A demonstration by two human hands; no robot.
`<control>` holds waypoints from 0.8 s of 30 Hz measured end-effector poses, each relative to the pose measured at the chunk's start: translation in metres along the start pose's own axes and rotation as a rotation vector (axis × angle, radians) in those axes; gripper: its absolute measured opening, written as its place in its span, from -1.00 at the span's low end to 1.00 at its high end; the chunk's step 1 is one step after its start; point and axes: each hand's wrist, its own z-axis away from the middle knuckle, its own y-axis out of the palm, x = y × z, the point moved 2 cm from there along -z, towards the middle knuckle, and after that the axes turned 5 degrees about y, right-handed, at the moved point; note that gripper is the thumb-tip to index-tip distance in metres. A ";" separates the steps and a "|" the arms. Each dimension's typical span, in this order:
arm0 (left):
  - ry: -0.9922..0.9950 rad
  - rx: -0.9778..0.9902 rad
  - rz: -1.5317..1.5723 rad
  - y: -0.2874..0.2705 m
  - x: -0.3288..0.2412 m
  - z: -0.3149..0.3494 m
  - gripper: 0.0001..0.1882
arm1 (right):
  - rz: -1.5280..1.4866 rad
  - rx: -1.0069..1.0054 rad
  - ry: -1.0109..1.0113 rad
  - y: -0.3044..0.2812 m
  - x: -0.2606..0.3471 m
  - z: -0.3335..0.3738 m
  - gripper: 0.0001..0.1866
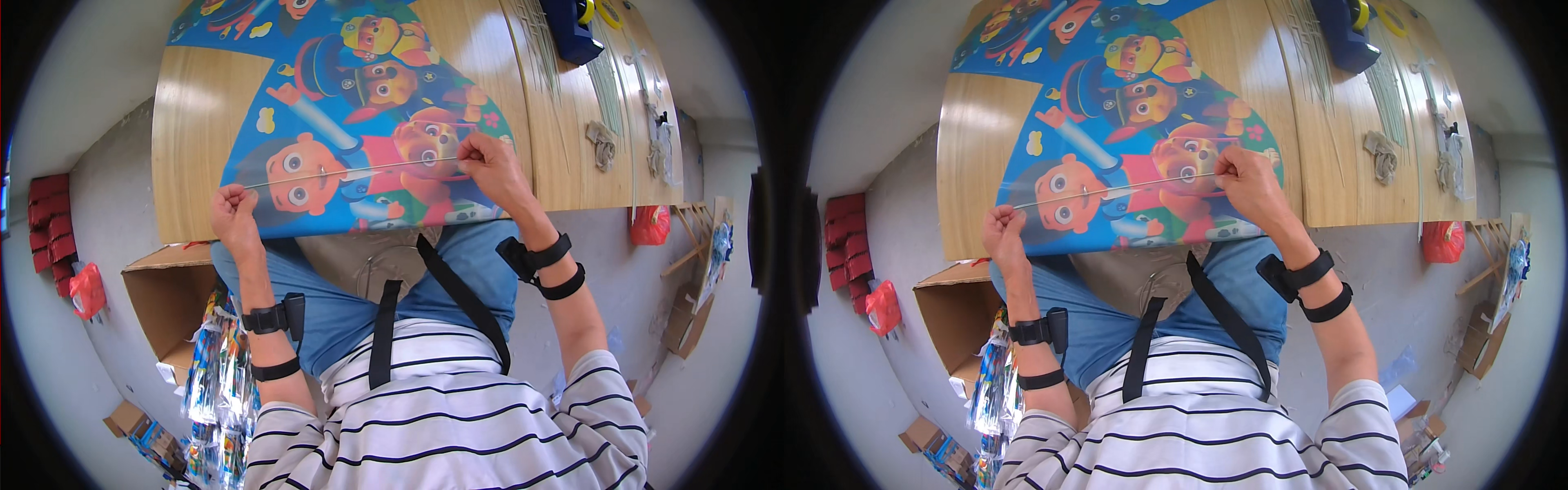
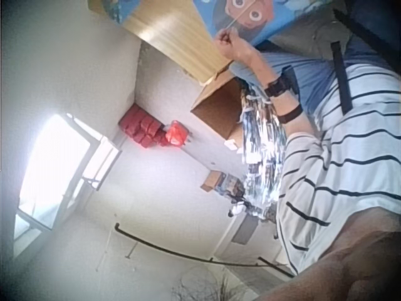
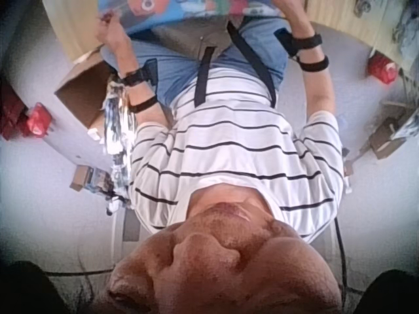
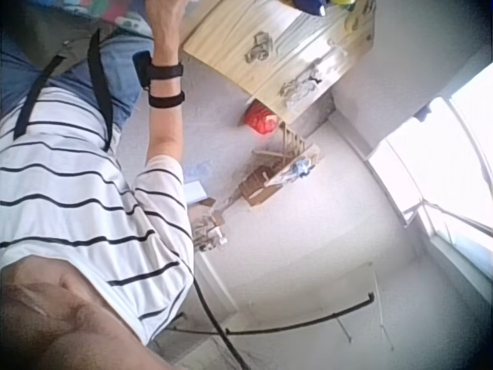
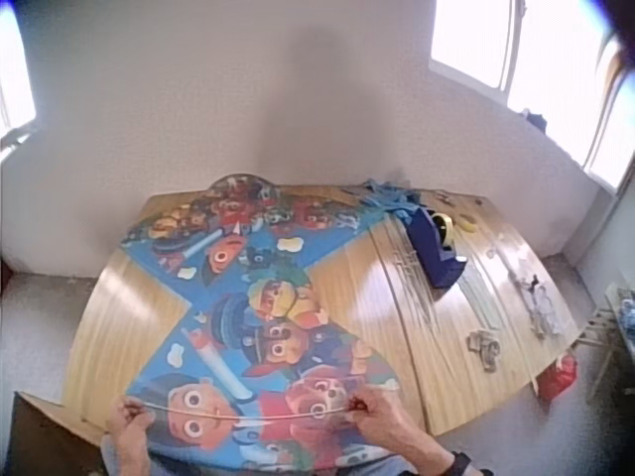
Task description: Assembling a toy kite by attaching its parts and strings on a workshop table.
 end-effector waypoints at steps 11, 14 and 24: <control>0.086 -0.042 -0.035 -0.001 0.011 -0.001 -0.78 | 0.260 -0.103 -0.009 0.009 0.007 -0.007 -0.84; 0.087 -0.049 -0.072 0.002 0.006 0.000 -0.77 | 0.278 -0.109 0.014 0.010 0.006 -0.008 -0.85; 0.103 -0.116 -0.167 0.004 0.005 0.001 -0.79 | 0.261 -0.109 0.036 0.015 0.006 -0.011 -0.84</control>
